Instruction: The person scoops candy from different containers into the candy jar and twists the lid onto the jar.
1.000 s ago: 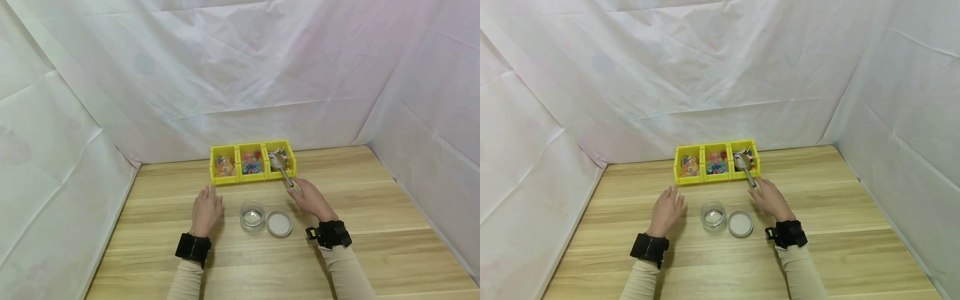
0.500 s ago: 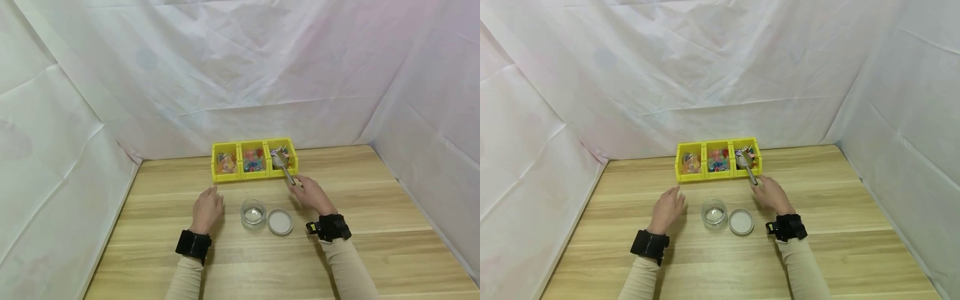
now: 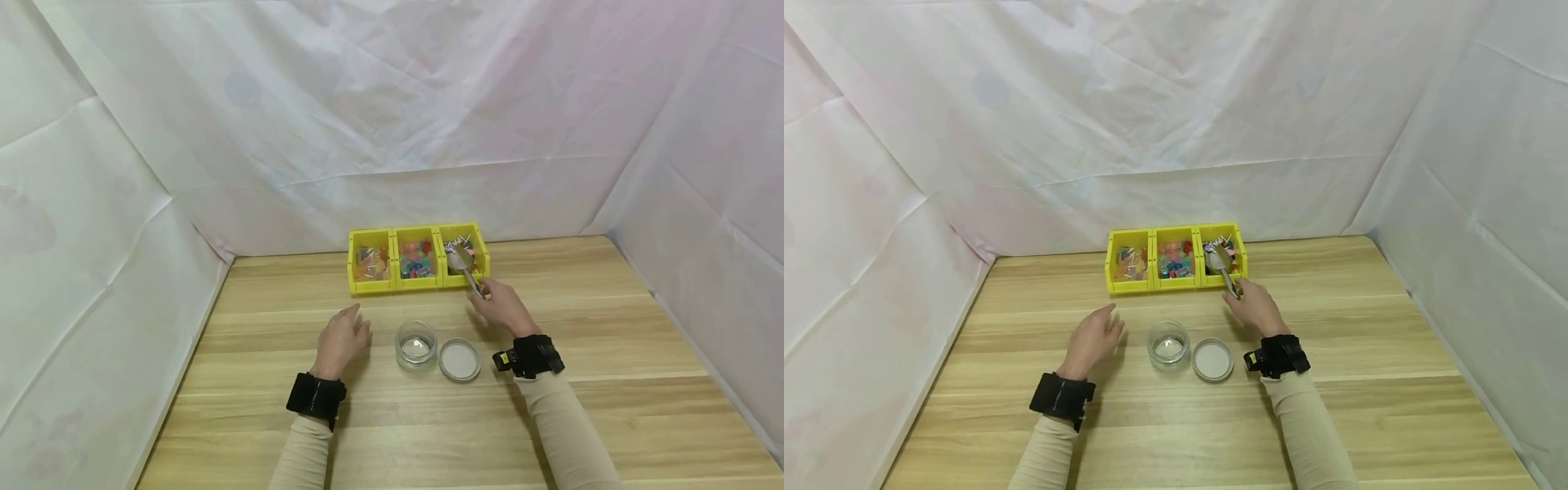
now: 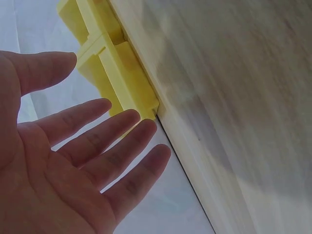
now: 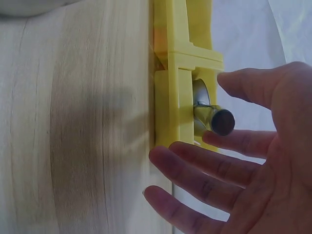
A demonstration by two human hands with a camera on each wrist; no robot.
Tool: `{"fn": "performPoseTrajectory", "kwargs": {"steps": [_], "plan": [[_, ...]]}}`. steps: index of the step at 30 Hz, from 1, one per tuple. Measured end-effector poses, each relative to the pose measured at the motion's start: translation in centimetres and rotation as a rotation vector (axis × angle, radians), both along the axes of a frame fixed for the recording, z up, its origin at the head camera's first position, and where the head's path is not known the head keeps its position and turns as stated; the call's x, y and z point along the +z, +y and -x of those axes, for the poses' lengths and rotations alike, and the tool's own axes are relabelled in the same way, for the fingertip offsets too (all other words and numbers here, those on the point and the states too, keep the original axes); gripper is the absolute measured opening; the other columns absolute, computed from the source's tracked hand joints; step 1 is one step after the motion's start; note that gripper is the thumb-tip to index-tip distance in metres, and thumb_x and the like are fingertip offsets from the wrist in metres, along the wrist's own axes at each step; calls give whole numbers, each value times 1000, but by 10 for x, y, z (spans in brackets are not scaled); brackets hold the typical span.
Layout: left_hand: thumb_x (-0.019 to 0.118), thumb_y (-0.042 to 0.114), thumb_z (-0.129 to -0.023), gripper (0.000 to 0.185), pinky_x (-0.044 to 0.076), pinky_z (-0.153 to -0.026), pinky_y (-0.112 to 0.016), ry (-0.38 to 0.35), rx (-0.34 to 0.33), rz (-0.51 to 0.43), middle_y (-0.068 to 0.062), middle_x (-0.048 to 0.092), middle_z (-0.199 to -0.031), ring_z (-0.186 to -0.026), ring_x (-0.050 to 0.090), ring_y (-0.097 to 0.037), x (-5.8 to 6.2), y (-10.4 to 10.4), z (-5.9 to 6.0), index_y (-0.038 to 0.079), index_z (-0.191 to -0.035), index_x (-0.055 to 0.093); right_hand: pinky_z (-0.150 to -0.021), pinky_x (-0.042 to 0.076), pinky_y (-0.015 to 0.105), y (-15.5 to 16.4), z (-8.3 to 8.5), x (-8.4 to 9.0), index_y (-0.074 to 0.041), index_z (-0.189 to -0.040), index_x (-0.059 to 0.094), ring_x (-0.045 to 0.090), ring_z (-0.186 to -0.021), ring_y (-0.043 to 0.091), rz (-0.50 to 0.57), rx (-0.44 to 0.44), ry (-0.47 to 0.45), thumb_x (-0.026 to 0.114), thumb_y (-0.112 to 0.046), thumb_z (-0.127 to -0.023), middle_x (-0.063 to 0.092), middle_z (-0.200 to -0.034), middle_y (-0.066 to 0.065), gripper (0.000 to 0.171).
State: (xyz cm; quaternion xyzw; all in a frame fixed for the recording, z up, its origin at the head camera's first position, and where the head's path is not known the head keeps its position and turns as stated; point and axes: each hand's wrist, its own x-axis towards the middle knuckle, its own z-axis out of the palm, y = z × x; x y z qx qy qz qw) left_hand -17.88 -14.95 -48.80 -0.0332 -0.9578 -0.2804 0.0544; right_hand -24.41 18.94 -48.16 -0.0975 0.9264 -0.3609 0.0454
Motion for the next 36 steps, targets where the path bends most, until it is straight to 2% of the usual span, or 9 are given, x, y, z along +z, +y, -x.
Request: {"fn": "performPoseTrajectory", "kwargs": {"steps": [3, 8, 12, 15, 19, 24, 30, 36], "plan": [[64, 23, -96, 49, 48, -101, -53, -18, 9, 3, -25, 59, -134, -124, 56, -40, -2, 0, -1, -4, -136, 55, -86, 53, 52, 0, 1, -2, 4, -137, 50, 62, -108, 42, -3, -9, -11, 56, -29, -101, 64, -118, 28, 49], [63, 24, -97, 49, 47, -102, -53, -50, 14, 3, -24, 58, -135, -125, 55, -40, -5, 0, -1, -3, -137, 55, -75, 52, 42, -4, 4, -4, 4, -134, 53, 64, -94, 34, 5, -28, -38, 54, -30, -102, 64, -117, 29, 47], [63, 25, -97, 49, 46, -104, -53, -66, 31, 6, -24, 57, -136, -126, 54, -39, -6, -3, -1, -2, -138, 54, -71, 50, 37, -8, 8, -4, 4, -136, 53, 63, -89, 30, 8, -32, -71, 53, -31, -103, 64, -117, 29, 48], [64, 23, -97, 48, 47, -102, -54, -40, 35, 15, -25, 58, -135, -125, 55, -40, -7, -5, -1, -3, -136, 55, -69, 47, 35, -11, 11, -3, 1, -135, 54, 61, -86, 27, 0, -39, -91, 52, -33, -103, 65, -113, 25, 47], [64, 22, -96, 47, 46, -102, -55, -25, 34, 10, -26, 58, -134, -124, 55, -42, -5, -6, 0, -4, -135, 56, -63, 42, 33, -11, 16, -1, -2, -125, 60, 56, -74, 24, 2, -50, -117, 51, -34, -102, 64, -95, 17, 40], [62, 24, -97, 48, 44, -105, -54, -57, 42, 8, -25, 56, -138, -127, 53, -41, -4, -6, 2, -2, -138, 54, -53, 39, 30, -9, 22, -1, -4, -111, 63, 51, -61, 21, 16, -39, -170, 52, -37, -102, 59, -76, 10, 35], [62, 24, -97, 49, 45, -105, -54, -61, 40, 0, -24, 56, -138, -128, 53, -40, -4, -5, 5, -2, -138, 53, -55, 43, 31, -6, 25, 0, -2, -104, 63, 57, -64, 26, 52, -47, -239, 53, -38, -101, 63, -79, 15, 38], [62, 25, -98, 49, 45, -105, -54, -71, 34, 10, -24, 55, -139, -128, 52, -40, -4, -5, 7, -1, -138, 54, -70, 53, 38, -6, 25, 2, 3, -106, 64, 64, -81, 29, 118, -64, -321, 52, -35, -102, 69, -92, 18, 41]]}}
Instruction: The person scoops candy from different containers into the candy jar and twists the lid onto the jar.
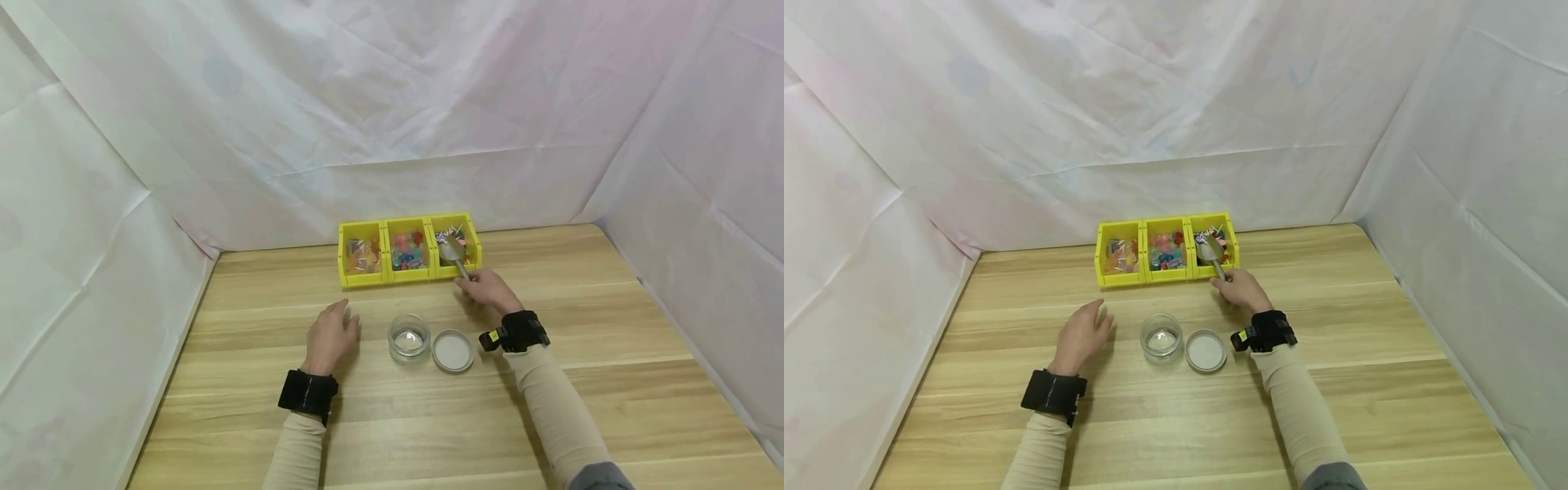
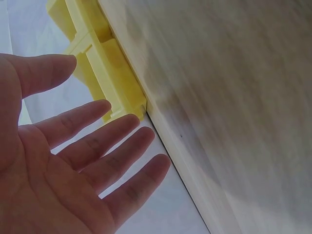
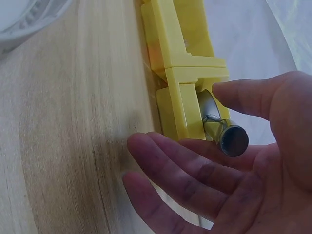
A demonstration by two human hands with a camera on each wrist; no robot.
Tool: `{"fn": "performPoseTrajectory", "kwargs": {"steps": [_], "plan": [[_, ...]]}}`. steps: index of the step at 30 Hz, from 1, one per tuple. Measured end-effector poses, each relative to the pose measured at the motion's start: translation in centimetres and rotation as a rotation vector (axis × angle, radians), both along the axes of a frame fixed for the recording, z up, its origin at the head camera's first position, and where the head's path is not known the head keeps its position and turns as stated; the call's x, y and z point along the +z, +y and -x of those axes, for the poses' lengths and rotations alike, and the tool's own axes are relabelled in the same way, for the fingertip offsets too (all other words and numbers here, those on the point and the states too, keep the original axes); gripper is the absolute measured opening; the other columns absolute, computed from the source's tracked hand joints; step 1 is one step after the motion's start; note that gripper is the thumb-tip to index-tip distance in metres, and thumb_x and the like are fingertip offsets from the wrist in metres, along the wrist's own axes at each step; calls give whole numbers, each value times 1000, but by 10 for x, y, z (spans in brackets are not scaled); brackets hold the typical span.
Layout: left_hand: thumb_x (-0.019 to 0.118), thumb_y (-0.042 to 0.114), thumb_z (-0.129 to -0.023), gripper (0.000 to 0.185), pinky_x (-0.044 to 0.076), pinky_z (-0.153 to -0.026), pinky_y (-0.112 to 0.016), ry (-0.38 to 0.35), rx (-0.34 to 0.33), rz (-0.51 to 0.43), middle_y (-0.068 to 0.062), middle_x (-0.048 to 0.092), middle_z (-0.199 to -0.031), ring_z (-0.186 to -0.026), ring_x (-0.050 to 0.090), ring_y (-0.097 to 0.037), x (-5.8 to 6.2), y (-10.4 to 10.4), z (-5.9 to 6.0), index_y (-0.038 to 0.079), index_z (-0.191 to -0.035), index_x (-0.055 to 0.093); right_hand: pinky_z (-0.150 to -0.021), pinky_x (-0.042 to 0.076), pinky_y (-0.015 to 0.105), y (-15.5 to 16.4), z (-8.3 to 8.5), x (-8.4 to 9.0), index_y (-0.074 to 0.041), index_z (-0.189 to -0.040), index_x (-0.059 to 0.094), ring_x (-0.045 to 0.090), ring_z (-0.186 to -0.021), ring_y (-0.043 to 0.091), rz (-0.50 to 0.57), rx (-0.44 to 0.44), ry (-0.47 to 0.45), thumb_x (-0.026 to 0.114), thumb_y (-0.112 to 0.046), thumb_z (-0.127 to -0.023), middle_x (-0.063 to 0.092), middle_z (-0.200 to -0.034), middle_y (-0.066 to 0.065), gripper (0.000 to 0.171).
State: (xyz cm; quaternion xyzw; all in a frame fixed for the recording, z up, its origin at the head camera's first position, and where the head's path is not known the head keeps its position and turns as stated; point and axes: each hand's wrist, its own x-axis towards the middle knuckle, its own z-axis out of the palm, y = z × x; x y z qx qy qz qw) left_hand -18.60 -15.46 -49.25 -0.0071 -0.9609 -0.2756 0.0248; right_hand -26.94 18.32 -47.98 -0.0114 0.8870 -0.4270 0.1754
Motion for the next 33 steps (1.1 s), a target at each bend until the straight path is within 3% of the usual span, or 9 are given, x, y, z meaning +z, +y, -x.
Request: {"fn": "performPoseTrajectory", "kwargs": {"steps": [5, 14, 23, 33], "plan": [[61, 26, -98, 49, 45, -105, -54, -6, 6, 7, -24, 55, -139, -128, 52, -40, 0, 0, 0, -1, -138, 54, -76, 58, 41, 1, 4, -1, 6, -113, 62, 68, -87, 28, 75, -10, -77, 51, -34, -103, 71, -99, 21, 43], [62, 25, -97, 47, 47, -101, -54, 28, 8, 16, -25, 57, -136, -125, 55, -41, -2, 0, -1, -1, -135, 56, -71, 61, 41, 6, 11, -8, 6, -117, 59, 71, -78, 26, 228, -3, -229, 50, -31, -104, 69, -95, 20, 41], [63, 26, -96, 47, 49, -98, -55, 46, 10, 28, -25, 59, -133, -122, 57, -41, -4, 0, -2, -1, -134, 57, -72, 61, 40, 13, 13, -8, 6, -120, 61, 72, -79, 27, 290, -12, -263, 51, -32, -104, 71, -92, 17, 42], [62, 26, -97, 46, 50, -97, -55, 18, 19, 24, -26, 59, -133, -122, 57, -41, -3, 0, -2, -2, -134, 58, -72, 56, 33, 13, 20, -10, 6, -131, 55, 70, -74, 18, 336, -23, -303, 48, -29, -105, 72, -85, 8, 44]]}}
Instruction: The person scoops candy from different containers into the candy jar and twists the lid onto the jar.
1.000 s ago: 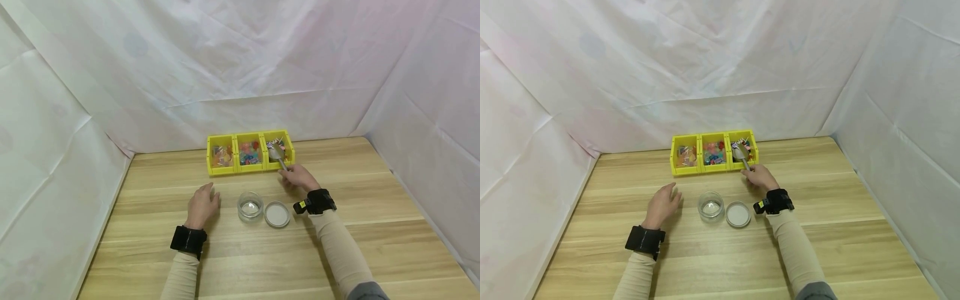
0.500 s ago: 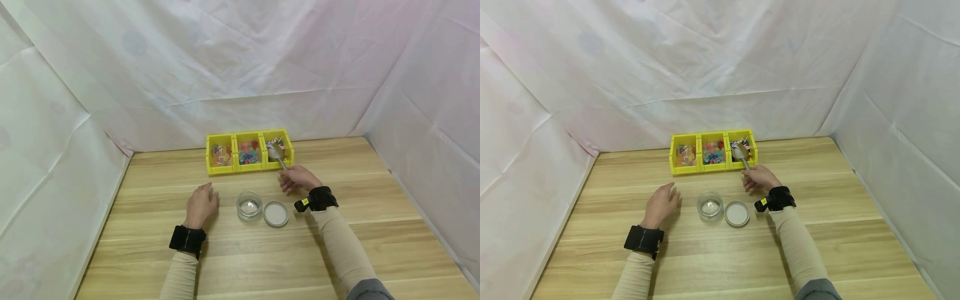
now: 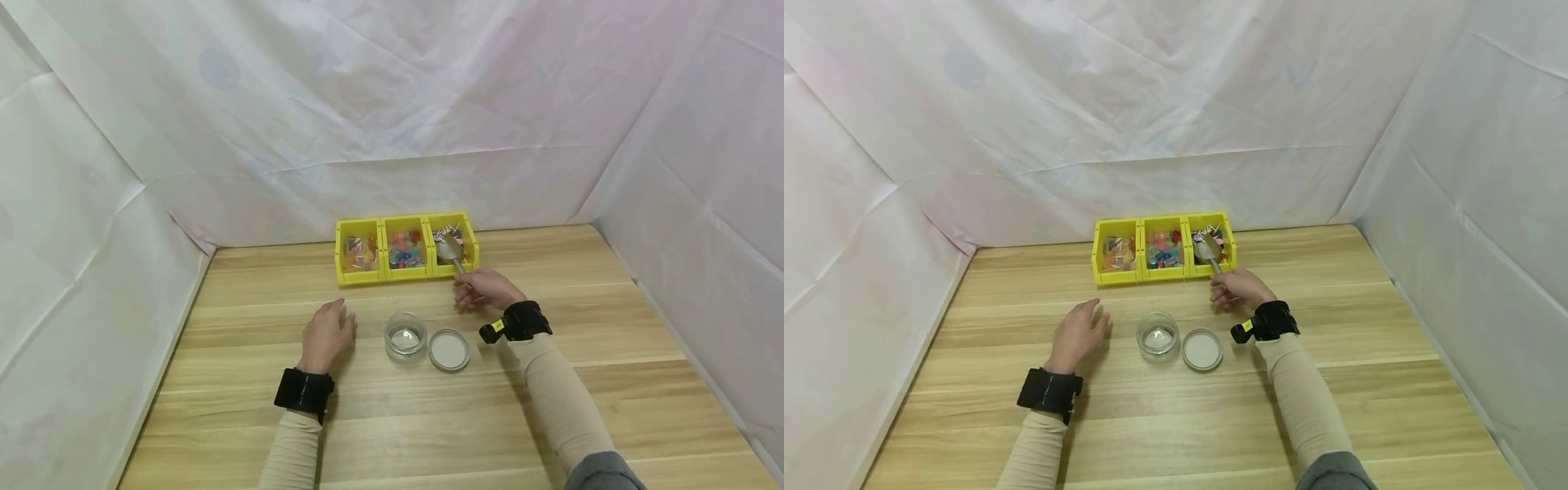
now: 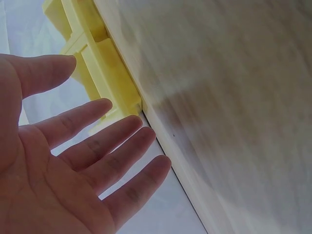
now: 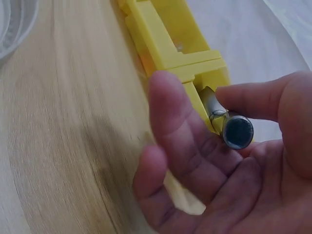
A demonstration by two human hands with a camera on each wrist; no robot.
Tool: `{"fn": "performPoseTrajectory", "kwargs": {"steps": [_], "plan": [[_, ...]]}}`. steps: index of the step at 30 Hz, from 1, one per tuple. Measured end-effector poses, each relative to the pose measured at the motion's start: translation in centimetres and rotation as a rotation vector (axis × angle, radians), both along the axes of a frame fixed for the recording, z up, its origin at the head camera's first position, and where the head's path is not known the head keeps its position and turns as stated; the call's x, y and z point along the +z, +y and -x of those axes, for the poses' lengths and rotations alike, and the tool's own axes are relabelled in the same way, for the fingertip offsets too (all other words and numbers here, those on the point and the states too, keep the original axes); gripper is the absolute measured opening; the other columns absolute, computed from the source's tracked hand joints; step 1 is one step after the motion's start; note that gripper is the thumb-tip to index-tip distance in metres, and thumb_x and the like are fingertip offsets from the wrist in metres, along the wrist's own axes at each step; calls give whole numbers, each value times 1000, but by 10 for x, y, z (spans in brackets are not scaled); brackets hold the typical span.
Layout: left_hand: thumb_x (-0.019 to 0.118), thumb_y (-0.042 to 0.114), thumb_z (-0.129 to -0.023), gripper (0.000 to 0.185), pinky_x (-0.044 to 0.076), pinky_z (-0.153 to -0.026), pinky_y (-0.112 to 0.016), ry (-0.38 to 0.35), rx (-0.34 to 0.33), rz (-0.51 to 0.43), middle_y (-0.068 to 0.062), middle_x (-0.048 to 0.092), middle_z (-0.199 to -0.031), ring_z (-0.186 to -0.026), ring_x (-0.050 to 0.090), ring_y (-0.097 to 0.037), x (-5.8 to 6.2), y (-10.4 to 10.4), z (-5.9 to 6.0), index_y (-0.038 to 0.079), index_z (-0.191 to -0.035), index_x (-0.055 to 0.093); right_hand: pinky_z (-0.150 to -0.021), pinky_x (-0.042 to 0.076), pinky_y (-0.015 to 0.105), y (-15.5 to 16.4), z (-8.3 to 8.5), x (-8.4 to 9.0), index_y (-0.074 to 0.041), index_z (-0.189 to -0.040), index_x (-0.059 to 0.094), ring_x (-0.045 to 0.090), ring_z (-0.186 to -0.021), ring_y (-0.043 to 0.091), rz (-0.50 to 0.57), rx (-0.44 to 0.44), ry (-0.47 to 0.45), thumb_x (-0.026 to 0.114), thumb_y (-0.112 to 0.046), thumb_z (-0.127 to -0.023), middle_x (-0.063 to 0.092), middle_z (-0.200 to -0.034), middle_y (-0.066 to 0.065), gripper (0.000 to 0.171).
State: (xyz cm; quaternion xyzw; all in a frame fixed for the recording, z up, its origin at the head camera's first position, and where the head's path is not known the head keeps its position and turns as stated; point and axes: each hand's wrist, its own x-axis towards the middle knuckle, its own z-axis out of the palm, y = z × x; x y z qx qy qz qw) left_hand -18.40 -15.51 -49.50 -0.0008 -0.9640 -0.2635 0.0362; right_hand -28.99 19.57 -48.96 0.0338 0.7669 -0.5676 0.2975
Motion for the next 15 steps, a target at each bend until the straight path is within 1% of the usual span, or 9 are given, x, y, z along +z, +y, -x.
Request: {"fn": "performPoseTrajectory", "kwargs": {"steps": [4, 8, 11, 13, 15], "plan": [[62, 26, -97, 46, 50, -97, -56, -4, 3, -4, -26, 59, -133, -122, 57, -41, -1, 0, 0, -2, -134, 58, -66, 55, 27, 0, 1, -2, 8, -133, 52, 67, -70, 14, 105, -28, -61, 47, -27, -105, 70, -81, 5, 45], [61, 26, -97, 46, 49, -97, -56, -6, 2, -2, -26, 59, -133, -123, 56, -41, -2, -1, 1, -2, -134, 57, -61, 53, 21, -1, 1, -3, 12, -136, 46, 62, -67, 10, 233, -67, -120, 47, -24, -106, 68, -79, 4, 47], [61, 27, -98, 46, 49, -98, -55, -15, 5, -5, -25, 58, -134, -124, 56, -41, -2, -1, 1, -2, -134, 57, -59, 50, 18, -1, 1, -5, 15, -136, 42, 59, -67, 9, 317, -94, -136, 46, -20, -106, 67, -79, 5, 47], [61, 27, -98, 46, 49, -98, -55, -17, 5, -8, -25, 58, -134, -124, 56, -41, -2, -1, 1, -2, -134, 58, -56, 48, 17, -1, 1, -6, 16, -136, 42, 57, -65, 9, 349, -110, -136, 45, -18, -106, 65, -79, 5, 45], [62, 26, -97, 45, 49, -97, -55, -10, 2, -3, -25, 59, -133, -123, 56, -41, -2, 0, 0, -2, -132, 59, -52, 44, 16, -1, 1, -7, 16, -137, 42, 53, -62, 7, 351, -105, -121, 43, -18, -107, 62, -77, 3, 45]]}}
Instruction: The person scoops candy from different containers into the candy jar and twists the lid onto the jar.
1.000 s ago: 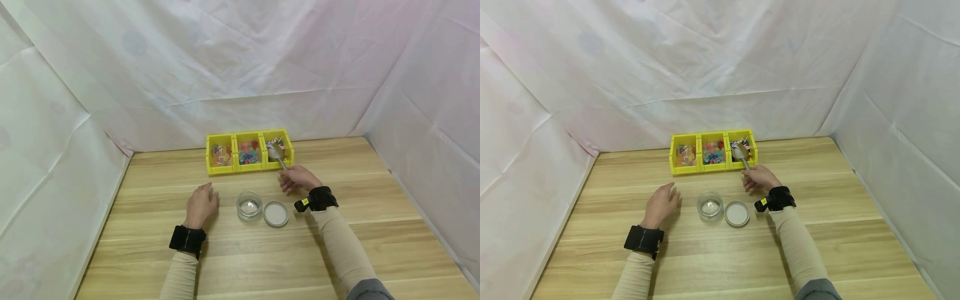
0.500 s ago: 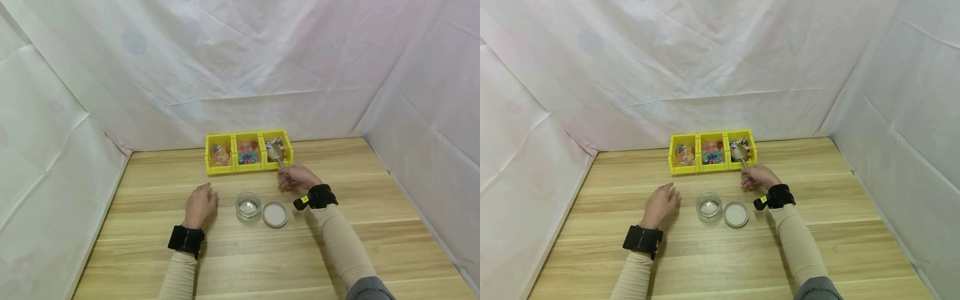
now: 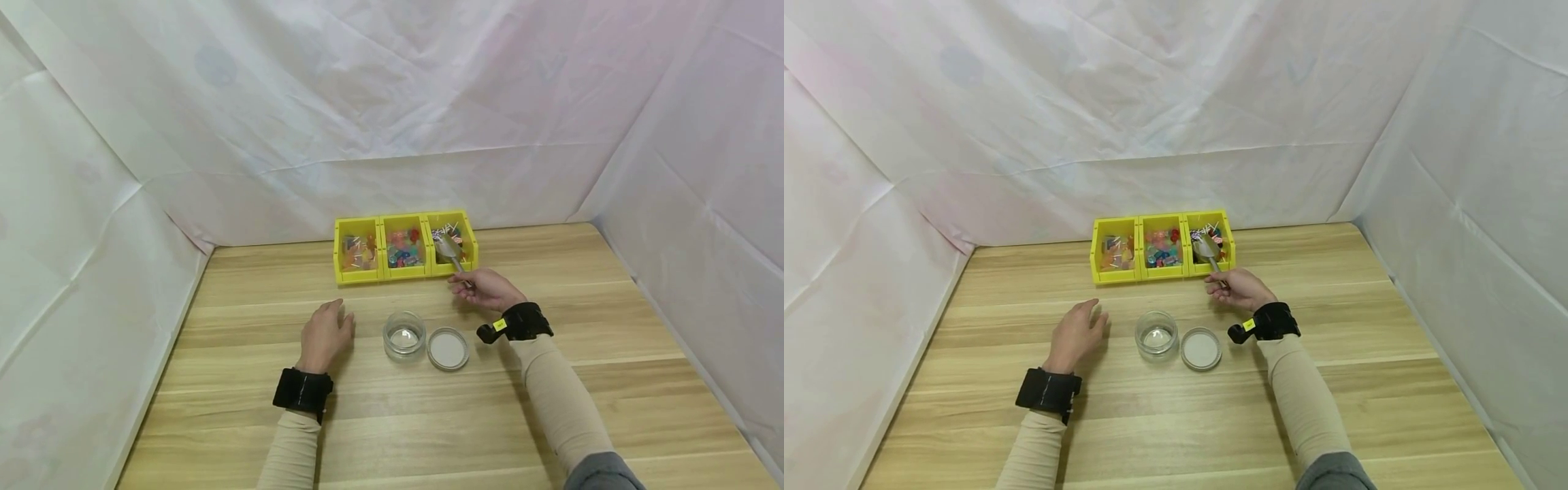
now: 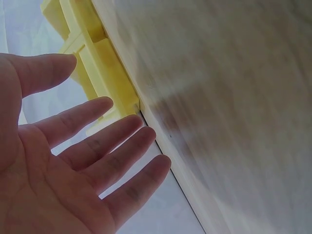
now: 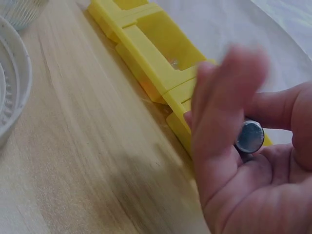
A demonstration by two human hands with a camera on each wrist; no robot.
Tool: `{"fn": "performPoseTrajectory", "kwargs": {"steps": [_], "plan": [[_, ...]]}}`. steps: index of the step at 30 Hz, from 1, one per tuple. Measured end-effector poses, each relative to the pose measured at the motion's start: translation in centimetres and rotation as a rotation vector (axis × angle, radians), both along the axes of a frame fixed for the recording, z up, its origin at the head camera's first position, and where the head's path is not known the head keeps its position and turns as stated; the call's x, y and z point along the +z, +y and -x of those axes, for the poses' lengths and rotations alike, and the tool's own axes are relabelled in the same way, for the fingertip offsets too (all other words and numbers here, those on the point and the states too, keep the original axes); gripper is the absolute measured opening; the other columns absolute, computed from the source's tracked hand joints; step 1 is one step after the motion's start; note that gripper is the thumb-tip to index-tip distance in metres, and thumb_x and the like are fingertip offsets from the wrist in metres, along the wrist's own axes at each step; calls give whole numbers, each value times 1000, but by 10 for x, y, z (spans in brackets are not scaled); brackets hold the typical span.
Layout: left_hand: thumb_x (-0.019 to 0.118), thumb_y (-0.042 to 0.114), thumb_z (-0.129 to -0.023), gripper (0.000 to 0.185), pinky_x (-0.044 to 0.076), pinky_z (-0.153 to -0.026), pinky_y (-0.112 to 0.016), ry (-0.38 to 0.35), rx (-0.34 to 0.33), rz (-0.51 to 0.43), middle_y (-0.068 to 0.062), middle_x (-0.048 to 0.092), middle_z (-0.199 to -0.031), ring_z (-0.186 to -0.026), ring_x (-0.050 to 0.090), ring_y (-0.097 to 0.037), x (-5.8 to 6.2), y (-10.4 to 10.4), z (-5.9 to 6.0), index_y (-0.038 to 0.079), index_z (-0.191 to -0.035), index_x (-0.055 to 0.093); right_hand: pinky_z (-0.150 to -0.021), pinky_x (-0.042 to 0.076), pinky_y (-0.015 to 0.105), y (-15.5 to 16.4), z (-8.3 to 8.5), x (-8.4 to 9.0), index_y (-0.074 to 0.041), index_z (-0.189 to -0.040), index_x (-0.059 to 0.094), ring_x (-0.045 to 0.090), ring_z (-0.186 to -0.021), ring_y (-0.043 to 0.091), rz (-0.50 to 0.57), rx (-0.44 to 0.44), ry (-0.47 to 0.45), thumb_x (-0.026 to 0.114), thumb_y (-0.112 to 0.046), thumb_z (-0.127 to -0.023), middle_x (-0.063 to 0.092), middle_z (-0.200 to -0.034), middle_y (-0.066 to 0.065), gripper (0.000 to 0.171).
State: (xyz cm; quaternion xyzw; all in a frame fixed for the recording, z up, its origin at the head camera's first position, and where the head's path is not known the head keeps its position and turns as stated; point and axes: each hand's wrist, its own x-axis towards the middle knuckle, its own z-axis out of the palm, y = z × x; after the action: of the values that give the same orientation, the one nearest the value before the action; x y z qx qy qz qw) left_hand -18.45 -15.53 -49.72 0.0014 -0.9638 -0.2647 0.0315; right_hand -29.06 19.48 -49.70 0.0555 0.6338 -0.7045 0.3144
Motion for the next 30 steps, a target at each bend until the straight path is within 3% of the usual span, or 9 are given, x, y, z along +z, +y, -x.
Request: {"fn": "performPoseTrajectory", "kwargs": {"steps": [7, 19, 30], "plan": [[61, 27, -97, 46, 48, -99, -55, -21, 2, 3, -24, 58, -135, -125, 55, -40, 2, 1, 1, -2, -133, 58, -47, 32, 17, 0, -2, 0, 17, -138, 41, 43, -57, 6, 7, 4, 26, 41, -19, -108, 53, -72, -1, 47], [61, 28, -98, 46, 46, -102, -55, -47, 9, -4, -23, 57, -136, -126, 54, -40, 1, 0, 1, -1, -134, 58, -46, 30, 16, -3, -2, 2, 16, -138, 42, 38, -56, 5, -38, 22, 59, 41, -22, -108, 50, -72, -3, 48], [61, 27, -97, 45, 48, -99, -56, -12, 3, -7, -25, 59, -133, -124, 56, -41, -1, -1, 0, -2, -132, 59, -44, 30, 16, -4, 3, 1, 17, -136, 42, 39, -55, 5, -18, 1, 71, 41, -19, -107, 49, -70, -2, 47]]}}
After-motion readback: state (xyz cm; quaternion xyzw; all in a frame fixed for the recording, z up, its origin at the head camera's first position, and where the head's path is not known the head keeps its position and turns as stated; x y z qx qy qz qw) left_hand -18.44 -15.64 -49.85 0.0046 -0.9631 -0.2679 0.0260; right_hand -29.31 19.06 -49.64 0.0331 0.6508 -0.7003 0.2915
